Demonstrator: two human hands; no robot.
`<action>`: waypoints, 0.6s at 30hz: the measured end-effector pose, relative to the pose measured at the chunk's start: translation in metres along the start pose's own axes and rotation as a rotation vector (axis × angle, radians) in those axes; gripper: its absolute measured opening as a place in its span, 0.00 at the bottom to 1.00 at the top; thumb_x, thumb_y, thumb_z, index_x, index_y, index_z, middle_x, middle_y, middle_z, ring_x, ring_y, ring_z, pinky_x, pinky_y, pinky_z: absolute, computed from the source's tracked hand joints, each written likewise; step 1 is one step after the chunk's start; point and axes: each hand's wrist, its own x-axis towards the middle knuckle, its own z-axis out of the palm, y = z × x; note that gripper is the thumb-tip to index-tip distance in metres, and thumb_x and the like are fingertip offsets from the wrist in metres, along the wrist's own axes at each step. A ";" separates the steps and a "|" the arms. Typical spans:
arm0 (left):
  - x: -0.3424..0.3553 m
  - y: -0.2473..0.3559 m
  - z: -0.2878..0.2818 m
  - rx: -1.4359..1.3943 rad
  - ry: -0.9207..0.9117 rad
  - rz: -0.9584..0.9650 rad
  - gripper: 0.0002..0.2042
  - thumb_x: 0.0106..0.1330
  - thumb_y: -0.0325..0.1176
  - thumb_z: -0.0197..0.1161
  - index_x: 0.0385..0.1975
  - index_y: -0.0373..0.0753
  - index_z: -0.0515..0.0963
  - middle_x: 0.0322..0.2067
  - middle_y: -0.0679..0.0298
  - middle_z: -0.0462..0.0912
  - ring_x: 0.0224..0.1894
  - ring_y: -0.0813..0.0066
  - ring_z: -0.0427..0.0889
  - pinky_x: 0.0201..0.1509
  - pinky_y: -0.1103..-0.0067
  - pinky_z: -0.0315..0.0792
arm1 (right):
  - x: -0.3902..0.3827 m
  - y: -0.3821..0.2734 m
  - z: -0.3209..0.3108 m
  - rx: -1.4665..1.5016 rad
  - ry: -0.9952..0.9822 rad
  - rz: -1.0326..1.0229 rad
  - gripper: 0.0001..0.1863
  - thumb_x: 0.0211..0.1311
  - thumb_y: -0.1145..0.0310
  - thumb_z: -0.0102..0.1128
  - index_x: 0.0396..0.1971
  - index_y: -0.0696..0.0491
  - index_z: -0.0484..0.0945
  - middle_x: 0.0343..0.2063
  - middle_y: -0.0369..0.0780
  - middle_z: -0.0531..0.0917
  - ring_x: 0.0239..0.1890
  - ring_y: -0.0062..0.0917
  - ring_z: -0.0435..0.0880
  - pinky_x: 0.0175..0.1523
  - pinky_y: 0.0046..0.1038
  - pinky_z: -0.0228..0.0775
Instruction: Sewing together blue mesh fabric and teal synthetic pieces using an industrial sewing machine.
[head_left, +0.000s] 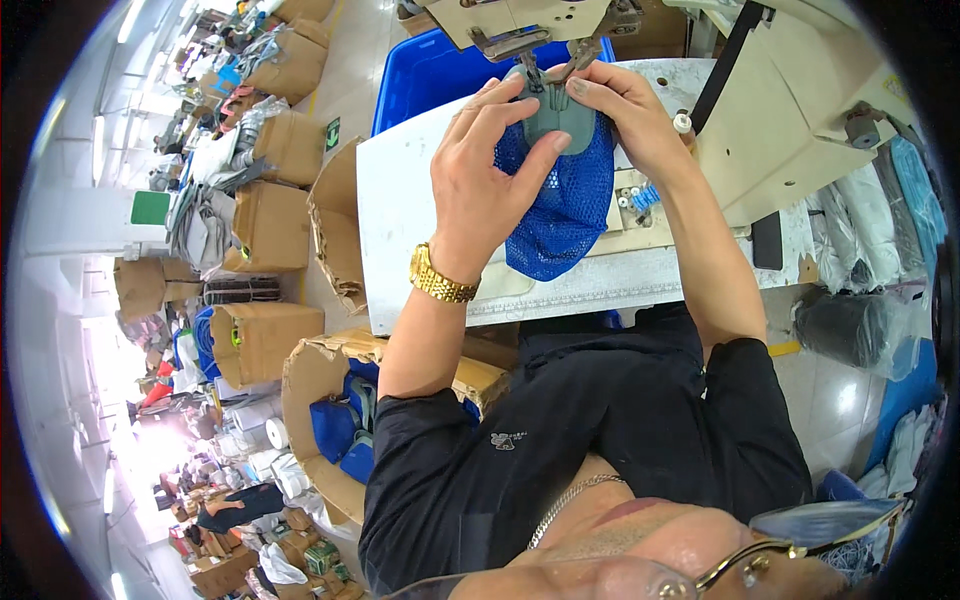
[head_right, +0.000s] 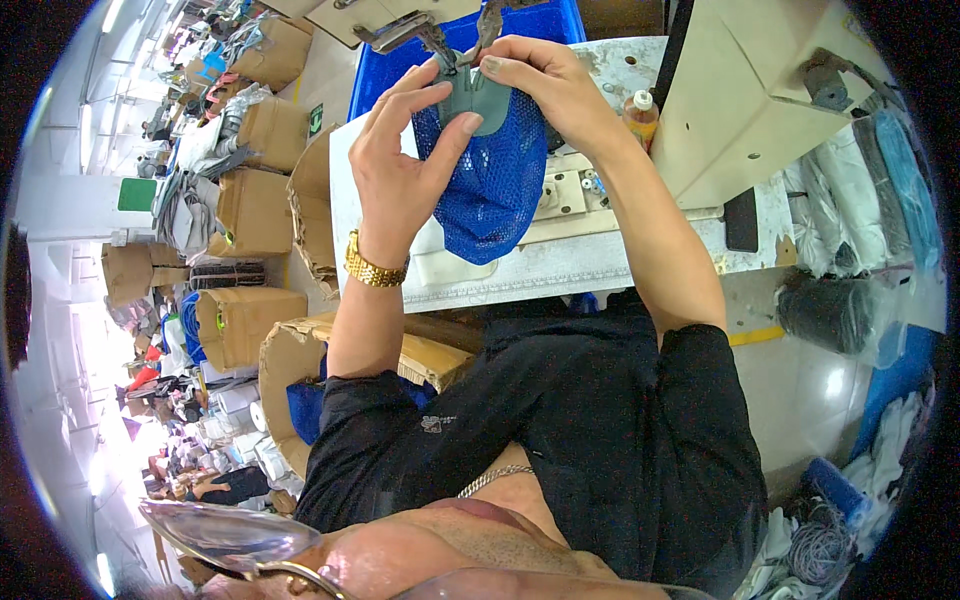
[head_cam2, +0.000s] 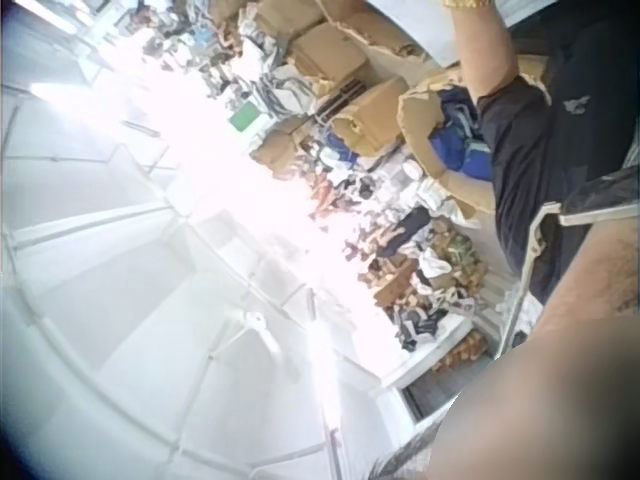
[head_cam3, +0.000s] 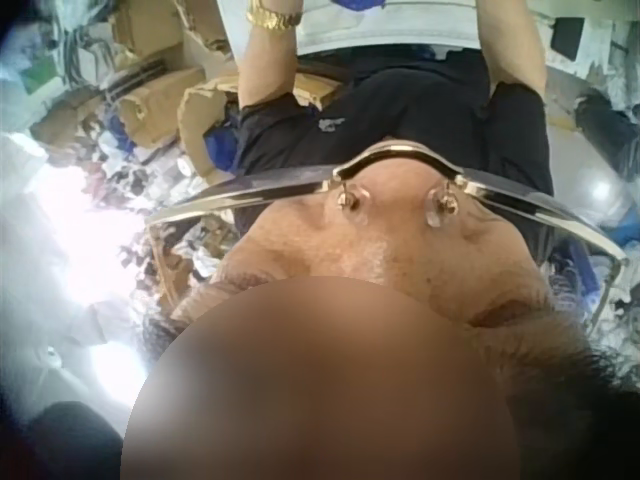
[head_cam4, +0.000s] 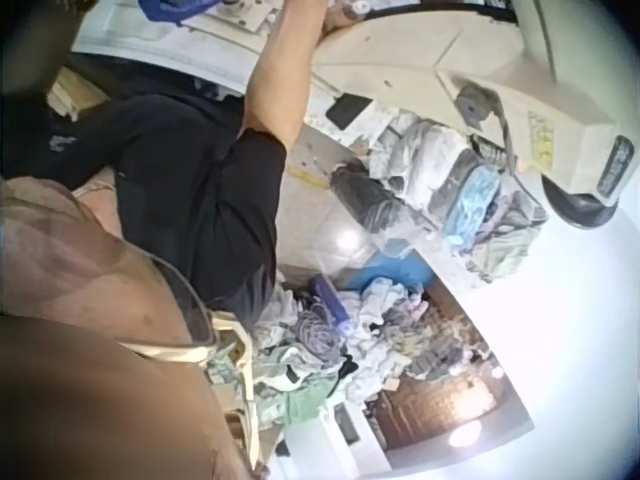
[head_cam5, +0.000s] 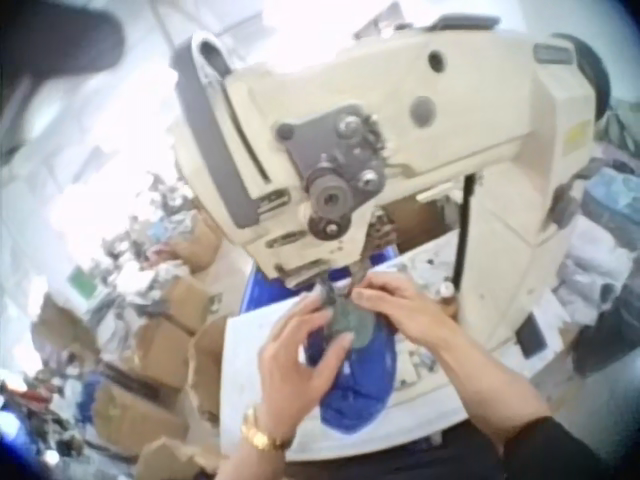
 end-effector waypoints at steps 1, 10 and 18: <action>0.000 0.001 0.001 0.021 0.013 0.003 0.18 0.52 0.37 0.73 0.40 0.36 0.80 0.48 0.52 0.81 0.55 0.55 0.78 0.56 0.67 0.73 | 0.001 0.000 -0.002 0.003 0.002 0.001 0.12 0.66 0.63 0.56 0.39 0.57 0.80 0.36 0.31 0.81 0.42 0.13 0.76 0.50 0.18 0.66; -0.001 0.011 0.007 0.067 0.024 -0.079 0.22 0.53 0.40 0.73 0.44 0.35 0.76 0.49 0.51 0.80 0.55 0.55 0.78 0.53 0.69 0.75 | 0.007 0.002 -0.002 0.093 -0.021 0.039 0.12 0.66 0.64 0.55 0.40 0.56 0.81 0.40 0.34 0.83 0.42 0.15 0.78 0.51 0.20 0.69; 0.000 0.000 0.007 0.018 0.033 -0.048 0.20 0.53 0.37 0.73 0.41 0.34 0.75 0.50 0.49 0.79 0.54 0.55 0.79 0.53 0.69 0.75 | 0.008 0.006 0.002 0.111 0.014 0.004 0.11 0.66 0.64 0.56 0.38 0.56 0.79 0.36 0.31 0.81 0.39 0.13 0.76 0.49 0.18 0.68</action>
